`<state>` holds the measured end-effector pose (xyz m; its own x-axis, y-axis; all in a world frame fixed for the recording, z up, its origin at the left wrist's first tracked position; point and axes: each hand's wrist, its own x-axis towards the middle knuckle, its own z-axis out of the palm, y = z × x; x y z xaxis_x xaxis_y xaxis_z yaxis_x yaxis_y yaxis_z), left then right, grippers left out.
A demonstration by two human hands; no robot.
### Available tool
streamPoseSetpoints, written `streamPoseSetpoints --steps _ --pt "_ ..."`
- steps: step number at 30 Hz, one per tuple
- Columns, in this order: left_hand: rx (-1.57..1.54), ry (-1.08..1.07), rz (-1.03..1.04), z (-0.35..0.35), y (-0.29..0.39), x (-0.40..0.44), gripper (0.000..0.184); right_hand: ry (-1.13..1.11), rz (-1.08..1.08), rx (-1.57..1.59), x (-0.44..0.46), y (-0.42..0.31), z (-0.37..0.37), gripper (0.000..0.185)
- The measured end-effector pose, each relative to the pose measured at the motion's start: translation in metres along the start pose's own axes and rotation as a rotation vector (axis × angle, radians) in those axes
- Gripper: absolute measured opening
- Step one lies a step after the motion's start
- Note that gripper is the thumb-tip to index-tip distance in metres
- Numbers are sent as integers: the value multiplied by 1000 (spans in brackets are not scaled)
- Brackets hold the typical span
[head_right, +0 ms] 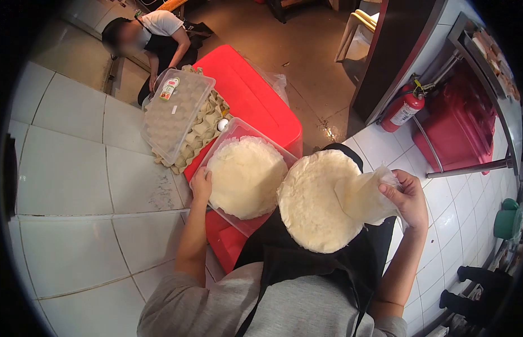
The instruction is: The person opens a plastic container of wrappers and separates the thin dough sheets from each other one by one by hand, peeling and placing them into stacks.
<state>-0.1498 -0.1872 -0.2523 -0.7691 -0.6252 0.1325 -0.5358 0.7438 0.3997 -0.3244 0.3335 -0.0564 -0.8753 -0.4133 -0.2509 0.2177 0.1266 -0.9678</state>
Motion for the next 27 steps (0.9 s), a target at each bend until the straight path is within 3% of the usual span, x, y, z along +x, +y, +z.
streamPoseSetpoints --steps 4,7,10,16,19,22,27 --pt "300 246 130 21 8 -13 50 -1 12 11 -1 -1 3 18" --pt "333 98 -244 19 33 -20 55 -2 15 22 -2 -1 3 18" --pt "136 -102 -431 7 26 -13 50 14 10 33 -5 2 2 18" --pt "88 140 -146 -9 30 -26 27 -9 -2 42 -6 6 -1 17" --pt "52 329 99 -7 32 -37 14 -9 -4 41 -5 7 0 17" --pt "-112 353 115 -5 32 -45 9 -21 -1 42 -5 5 1 17" --pt "-69 357 197 -5 23 -44 9 0 -7 43 -7 4 2 18"
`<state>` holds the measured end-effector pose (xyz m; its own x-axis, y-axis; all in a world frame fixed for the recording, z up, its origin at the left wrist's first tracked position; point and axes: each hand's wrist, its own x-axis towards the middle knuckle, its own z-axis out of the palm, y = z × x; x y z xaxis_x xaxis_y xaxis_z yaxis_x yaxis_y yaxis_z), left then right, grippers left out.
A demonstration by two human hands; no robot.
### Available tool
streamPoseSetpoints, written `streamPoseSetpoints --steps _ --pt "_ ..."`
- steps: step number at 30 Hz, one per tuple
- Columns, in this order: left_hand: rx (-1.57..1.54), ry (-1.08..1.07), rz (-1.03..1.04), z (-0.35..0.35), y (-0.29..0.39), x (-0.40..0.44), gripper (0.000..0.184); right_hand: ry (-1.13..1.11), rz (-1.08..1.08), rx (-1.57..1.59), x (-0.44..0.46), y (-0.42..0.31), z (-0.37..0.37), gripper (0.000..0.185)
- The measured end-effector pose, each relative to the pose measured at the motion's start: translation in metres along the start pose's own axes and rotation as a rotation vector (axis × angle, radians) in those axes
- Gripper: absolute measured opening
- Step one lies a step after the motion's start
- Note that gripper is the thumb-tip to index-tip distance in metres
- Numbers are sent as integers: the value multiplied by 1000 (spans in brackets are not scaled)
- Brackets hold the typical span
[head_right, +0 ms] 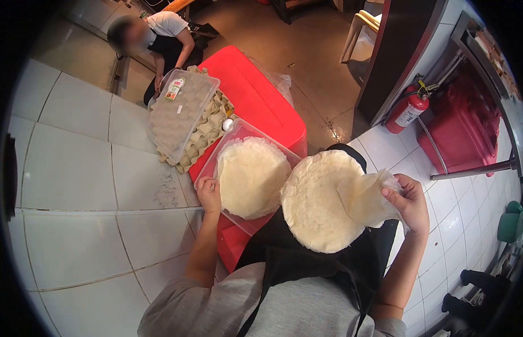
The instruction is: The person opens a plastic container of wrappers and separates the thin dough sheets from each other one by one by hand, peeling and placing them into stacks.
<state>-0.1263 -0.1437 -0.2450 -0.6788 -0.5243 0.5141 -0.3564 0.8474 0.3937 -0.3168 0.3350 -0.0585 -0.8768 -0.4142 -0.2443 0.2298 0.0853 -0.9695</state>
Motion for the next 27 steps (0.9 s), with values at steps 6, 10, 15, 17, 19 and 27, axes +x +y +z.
streamPoseSetpoints --steps 6,10,15,17,19,27 --pt "62 41 100 -5 6 7 12 -17 12 -7 1 1 0 18" --pt "-27 -75 49 -2 4 2 12 -28 19 -7 2 1 1 17" --pt "-401 -170 -339 10 -4 -3 26 -15 19 -12 2 1 1 16" --pt "-409 -145 -468 10 2 0 38 -19 19 -14 1 1 2 15" --pt "-330 -92 -442 -6 26 15 51 -22 13 -17 2 0 2 14" --pt "-502 -1043 -142 -61 93 66 49 -10 21 -23 2 2 4 17"
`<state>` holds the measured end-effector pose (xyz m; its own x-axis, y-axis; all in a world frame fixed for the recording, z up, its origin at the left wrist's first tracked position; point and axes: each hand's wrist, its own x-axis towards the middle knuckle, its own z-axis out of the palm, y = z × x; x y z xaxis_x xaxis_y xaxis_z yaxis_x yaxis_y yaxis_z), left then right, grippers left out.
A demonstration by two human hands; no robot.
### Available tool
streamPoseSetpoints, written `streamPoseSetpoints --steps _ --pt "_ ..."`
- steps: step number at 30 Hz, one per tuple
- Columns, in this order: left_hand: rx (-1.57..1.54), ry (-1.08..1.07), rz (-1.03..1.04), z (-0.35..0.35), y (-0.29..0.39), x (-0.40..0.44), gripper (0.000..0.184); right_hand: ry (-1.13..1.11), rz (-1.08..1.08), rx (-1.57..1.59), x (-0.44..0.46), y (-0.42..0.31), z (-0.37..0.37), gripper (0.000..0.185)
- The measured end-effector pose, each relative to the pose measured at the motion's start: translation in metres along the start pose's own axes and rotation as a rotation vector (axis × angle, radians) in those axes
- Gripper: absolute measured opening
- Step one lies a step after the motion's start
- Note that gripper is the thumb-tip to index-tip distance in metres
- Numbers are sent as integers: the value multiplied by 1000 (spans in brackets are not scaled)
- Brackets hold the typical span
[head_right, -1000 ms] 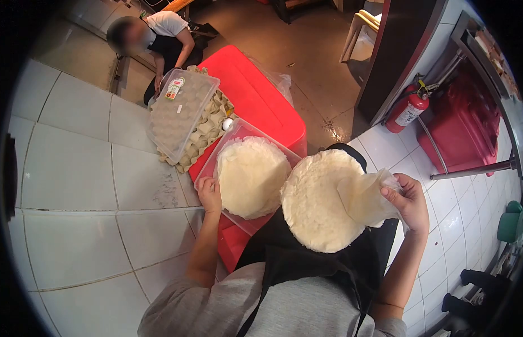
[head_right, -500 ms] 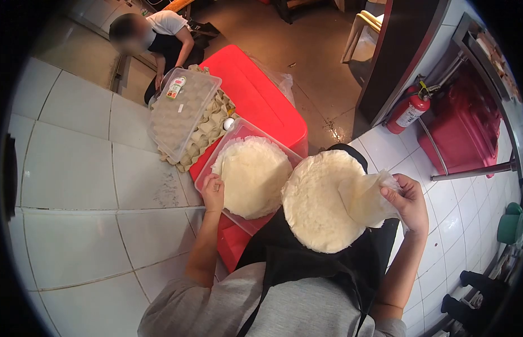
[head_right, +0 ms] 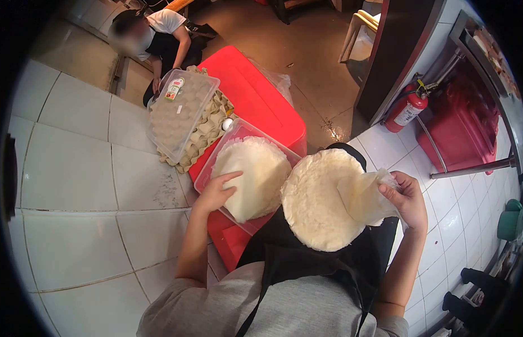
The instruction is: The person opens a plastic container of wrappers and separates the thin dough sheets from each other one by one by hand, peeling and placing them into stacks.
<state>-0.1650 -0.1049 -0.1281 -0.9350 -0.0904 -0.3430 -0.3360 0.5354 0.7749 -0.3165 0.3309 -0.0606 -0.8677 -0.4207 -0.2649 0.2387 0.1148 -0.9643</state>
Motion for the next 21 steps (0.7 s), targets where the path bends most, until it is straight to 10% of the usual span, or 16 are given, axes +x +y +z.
streamPoseSetpoints --steps 7,21 --pt "-117 51 186 -25 47 -10 51 2 -1 -3 -1 0 -1 18" --pt "47 236 -77 -13 -131 29 63 -15 29 -10 -3 5 -1 20"
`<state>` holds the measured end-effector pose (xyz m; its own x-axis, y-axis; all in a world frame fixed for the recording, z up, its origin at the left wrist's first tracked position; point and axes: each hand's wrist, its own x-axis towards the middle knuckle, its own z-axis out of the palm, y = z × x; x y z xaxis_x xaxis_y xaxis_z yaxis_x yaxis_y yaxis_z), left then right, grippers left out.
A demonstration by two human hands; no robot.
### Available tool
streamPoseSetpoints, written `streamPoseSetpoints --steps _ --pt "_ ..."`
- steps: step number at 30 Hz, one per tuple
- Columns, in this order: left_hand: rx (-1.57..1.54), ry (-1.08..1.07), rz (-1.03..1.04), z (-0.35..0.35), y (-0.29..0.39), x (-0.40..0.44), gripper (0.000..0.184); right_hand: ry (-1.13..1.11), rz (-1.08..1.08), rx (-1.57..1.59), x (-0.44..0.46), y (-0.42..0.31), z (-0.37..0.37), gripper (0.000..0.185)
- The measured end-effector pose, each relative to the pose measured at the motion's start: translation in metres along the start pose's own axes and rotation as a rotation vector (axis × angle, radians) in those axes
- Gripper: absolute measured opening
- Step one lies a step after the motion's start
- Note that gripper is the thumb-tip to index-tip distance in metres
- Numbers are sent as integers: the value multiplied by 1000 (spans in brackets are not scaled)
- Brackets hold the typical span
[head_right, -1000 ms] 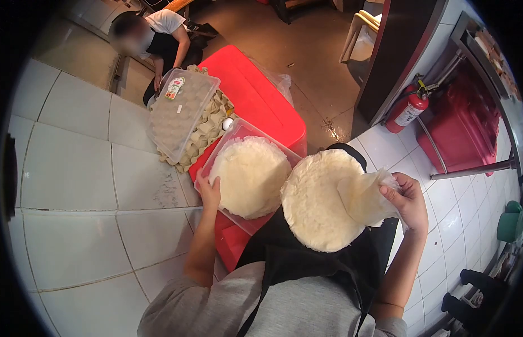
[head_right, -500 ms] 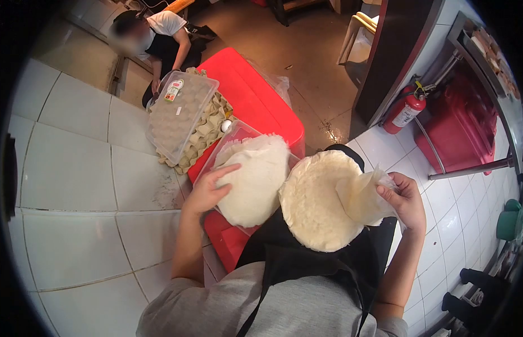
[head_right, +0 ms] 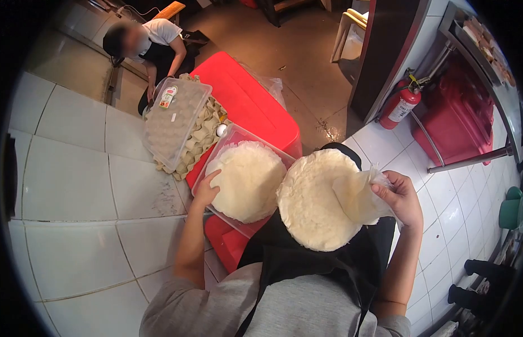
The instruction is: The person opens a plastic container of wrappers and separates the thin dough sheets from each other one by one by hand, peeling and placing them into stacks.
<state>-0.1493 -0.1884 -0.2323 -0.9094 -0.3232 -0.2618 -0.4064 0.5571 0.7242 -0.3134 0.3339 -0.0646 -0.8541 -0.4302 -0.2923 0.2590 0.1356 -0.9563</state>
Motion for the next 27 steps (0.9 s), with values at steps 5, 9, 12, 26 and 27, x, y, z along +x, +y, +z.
streamPoseSetpoints --steps 5,9,12,26,27 --pt "269 345 0 21 2 -17 73 -13 16 -4 5 2 5 20" --pt "508 518 -356 46 -6 -20 75 -40 4 -31 8 2 7 21" --pt "258 376 -454 29 -30 -10 66 -34 5 -27 7 4 5 21" --pt "-26 250 -52 31 43 -19 43 0 5 2 3 3 5 18" --pt "-10 184 41 24 60 -19 44 3 17 2 2 -2 7 18"
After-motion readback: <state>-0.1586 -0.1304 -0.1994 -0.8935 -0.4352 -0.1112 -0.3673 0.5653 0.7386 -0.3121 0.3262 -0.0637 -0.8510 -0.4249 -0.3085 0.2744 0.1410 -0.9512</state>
